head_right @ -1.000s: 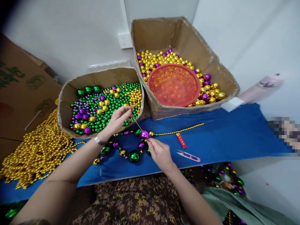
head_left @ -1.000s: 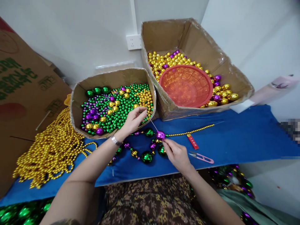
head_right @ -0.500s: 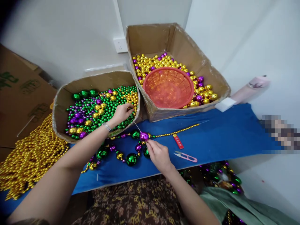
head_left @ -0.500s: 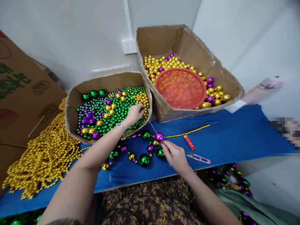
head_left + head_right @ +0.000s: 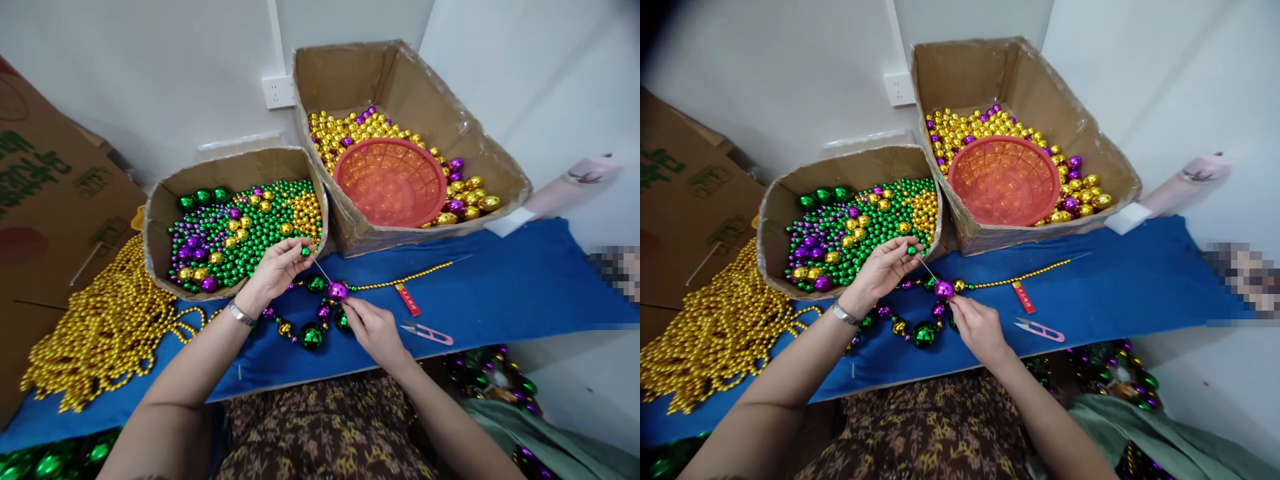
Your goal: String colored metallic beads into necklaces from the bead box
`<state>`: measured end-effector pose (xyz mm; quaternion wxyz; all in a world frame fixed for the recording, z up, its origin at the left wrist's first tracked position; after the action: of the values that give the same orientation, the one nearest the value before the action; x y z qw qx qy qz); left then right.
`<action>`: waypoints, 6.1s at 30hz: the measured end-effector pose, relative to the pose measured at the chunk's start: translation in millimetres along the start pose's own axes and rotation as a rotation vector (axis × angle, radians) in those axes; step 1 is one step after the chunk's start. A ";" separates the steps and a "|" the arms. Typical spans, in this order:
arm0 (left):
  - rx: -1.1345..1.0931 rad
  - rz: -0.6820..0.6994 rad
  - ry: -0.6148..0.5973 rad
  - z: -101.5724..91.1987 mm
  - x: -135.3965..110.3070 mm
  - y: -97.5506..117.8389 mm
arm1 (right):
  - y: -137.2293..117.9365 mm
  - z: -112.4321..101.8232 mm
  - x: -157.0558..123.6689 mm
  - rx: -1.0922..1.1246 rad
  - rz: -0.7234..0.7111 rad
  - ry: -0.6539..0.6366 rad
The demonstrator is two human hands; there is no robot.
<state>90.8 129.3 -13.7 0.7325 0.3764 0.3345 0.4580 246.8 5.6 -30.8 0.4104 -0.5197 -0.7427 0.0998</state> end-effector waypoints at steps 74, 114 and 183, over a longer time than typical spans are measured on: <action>0.748 0.027 -0.489 76.1 2.6 -116.3 | 112.0 -120.0 16.6 0.252 0.427 0.658; 0.541 0.179 -0.239 65.1 -27.7 15.7 | 183.9 -123.0 -13.0 -0.779 0.672 -0.334; 0.886 0.256 -0.348 86.4 -42.9 14.6 | -50.5 -62.1 109.1 -0.508 -0.318 -0.515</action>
<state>141.5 72.9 47.6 0.4849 0.7608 0.3210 0.2881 242.9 59.3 93.3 0.0793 -0.4412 -0.8936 -0.0249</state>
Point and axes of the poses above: each hand's wrist, its own x-axis towards the middle knuckle, its own z-axis out of the palm, y = z × x, the point moved 8 cm from there along x, towards the middle knuckle
